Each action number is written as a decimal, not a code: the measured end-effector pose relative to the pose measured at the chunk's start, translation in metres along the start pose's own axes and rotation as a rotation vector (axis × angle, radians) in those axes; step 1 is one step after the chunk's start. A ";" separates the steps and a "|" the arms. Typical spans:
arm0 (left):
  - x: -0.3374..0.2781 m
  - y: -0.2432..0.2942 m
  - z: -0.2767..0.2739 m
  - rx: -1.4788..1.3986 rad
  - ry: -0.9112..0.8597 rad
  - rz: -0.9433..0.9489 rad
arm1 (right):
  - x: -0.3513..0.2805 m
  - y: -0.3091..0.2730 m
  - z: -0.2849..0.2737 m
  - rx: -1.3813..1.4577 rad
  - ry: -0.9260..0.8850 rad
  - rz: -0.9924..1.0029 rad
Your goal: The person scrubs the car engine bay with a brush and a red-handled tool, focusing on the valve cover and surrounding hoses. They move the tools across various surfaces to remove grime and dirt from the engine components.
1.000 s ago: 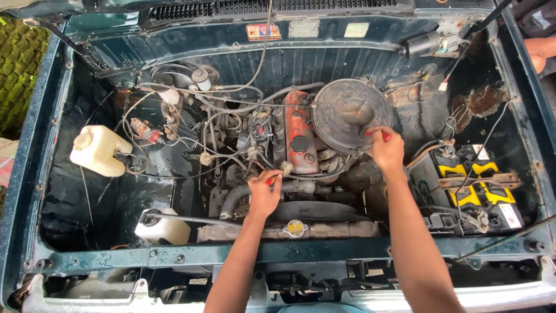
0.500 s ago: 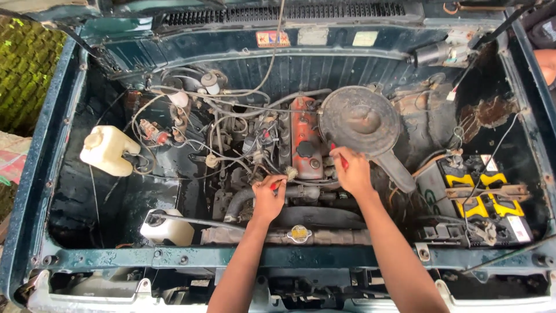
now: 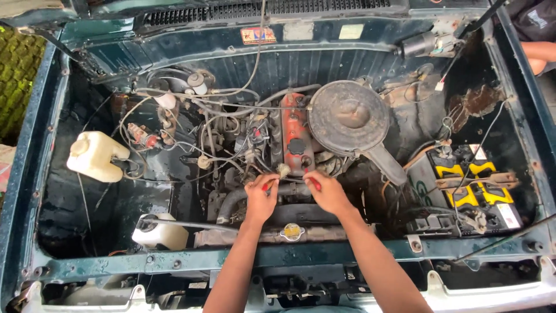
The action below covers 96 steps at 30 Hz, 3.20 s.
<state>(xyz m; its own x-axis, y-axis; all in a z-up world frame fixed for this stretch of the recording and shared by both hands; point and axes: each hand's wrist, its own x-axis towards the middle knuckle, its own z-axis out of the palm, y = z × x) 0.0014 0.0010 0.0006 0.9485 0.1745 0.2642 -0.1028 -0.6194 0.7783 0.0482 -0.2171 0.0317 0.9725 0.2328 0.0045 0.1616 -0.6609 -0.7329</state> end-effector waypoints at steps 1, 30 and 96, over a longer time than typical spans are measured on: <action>0.000 0.001 -0.001 0.015 0.002 0.004 | -0.002 0.000 0.001 -0.002 -0.012 -0.082; -0.001 -0.004 0.004 0.022 0.017 0.030 | -0.004 -0.008 0.010 -0.097 -0.010 -0.212; 0.001 0.021 -0.018 -0.110 0.071 0.018 | 0.091 -0.049 0.021 -0.355 -0.080 0.055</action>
<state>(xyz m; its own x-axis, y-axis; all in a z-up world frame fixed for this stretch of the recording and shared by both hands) -0.0052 0.0017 0.0279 0.9229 0.2204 0.3156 -0.1556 -0.5363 0.8296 0.1253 -0.1482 0.0534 0.9673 0.2362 -0.0921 0.1715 -0.8771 -0.4486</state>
